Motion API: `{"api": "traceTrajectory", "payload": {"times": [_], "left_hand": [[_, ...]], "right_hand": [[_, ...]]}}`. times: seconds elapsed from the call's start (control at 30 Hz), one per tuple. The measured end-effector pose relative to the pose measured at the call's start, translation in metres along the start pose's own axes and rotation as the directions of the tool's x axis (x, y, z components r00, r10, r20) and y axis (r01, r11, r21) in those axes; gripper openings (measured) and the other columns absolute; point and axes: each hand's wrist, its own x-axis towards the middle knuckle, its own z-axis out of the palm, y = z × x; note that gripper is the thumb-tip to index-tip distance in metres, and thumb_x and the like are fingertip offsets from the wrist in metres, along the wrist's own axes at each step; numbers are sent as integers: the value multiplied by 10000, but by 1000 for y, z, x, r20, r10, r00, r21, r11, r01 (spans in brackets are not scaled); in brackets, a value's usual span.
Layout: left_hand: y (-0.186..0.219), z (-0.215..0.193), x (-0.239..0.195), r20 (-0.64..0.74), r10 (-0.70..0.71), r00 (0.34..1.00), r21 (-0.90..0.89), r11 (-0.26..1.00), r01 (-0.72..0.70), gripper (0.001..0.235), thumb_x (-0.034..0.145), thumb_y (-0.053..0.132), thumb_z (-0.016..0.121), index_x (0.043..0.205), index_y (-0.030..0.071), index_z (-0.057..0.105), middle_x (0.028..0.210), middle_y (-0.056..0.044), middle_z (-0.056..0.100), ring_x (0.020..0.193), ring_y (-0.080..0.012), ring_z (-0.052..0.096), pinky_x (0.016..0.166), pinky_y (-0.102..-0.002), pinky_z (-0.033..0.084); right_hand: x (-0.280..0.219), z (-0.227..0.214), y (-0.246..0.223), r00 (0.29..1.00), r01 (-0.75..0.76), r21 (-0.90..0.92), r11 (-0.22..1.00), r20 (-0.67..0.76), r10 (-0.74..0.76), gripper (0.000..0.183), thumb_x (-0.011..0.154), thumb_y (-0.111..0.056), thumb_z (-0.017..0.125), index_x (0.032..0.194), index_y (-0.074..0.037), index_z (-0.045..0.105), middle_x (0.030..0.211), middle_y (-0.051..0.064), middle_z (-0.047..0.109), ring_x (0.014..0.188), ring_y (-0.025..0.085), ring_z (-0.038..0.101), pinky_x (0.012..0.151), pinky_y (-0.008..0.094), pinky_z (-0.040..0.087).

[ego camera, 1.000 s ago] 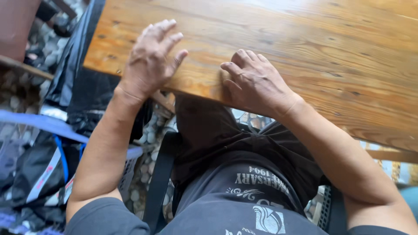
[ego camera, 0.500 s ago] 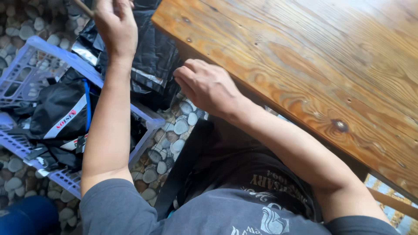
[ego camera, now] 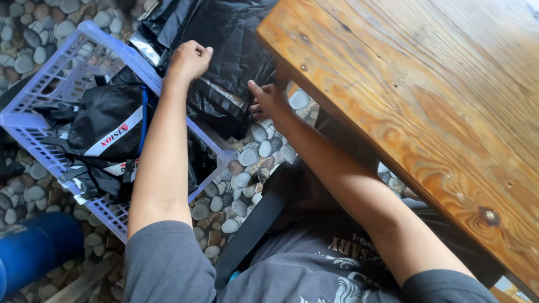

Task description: The person folds a black plastic bag on a wooden table, then places it into a black drawstring bag. They use a feather duster to wipe the bag and the table surface. The person then retrieves another black plastic bag from a basket and begins folding it.

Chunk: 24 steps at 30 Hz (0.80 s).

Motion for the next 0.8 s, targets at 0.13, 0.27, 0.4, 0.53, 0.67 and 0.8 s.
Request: {"api": "traceTrajectory", "payload": {"times": [0.13, 0.27, 0.4, 0.53, 0.67, 0.8], "left_hand": [[4, 2, -17, 37, 23, 999, -23, 999, -22, 430, 1009, 515, 542, 1133, 134, 697, 1251, -150, 622, 1154, -357, 596, 963, -484, 461], [0, -5, -22, 50, 8, 999, -54, 999, -5, 424, 1015, 502, 543, 1158, 138, 706, 1283, -160, 614, 1187, -364, 588, 987, -494, 459], [-18, -6, -16, 21, -71, 997, -91, 993, 73, 472, 1015, 539, 550, 1233, 130, 641, 1339, -189, 523, 1289, -393, 502, 1071, -505, 408], [-83, 26, 51, -46, -185, 982, -70, 981, 181, 656, 1006, 545, 558, 1384, 9, 563, 1373, -268, 528, 1251, -443, 560, 1108, -471, 404], [-66, 3, 48, 45, -372, 927, -55, 926, 375, 615, 1042, 483, 543, 1396, -20, 529, 1379, -215, 605, 1227, -432, 605, 975, -501, 511], [-85, 12, 73, 27, -371, 928, -7, 929, 371, 757, 952, 545, 669, 1382, -67, 552, 1397, -228, 596, 1270, -413, 584, 1019, -450, 491]], "right_hand": [[22, 4, 3, 993, -10, -15, 1000, -121, 8, 1052, 793, -532, 695, 1602, -20, 259, 1065, 168, 607, 753, 180, 688, 508, 297, 649], [37, 17, 3, 991, 21, 142, 990, -136, -1, 1086, 824, -397, 740, 1600, 28, 110, 1673, 168, 226, 1403, 322, 511, 544, 319, 682], [23, 27, -24, 990, 37, 447, 894, -136, 27, 238, 817, -168, 689, 1002, -68, 579, 904, 86, 658, 759, 198, 680, 559, 381, 635], [16, 27, -31, 986, -14, 404, 915, -148, 80, 232, 825, -186, 635, 1003, -43, 594, 896, 77, 591, 795, 208, 652, 607, 384, 654], [11, 16, -17, 977, -109, 213, 971, -159, 144, 364, 872, -291, 586, 1161, -75, 635, 1130, 68, 580, 1000, 239, 643, 730, 345, 626], [12, 8, -9, 976, -84, 64, 994, -194, 95, 418, 840, -337, 652, 1126, -32, 620, 1266, 99, 624, 1199, 270, 601, 943, 398, 498]]}}
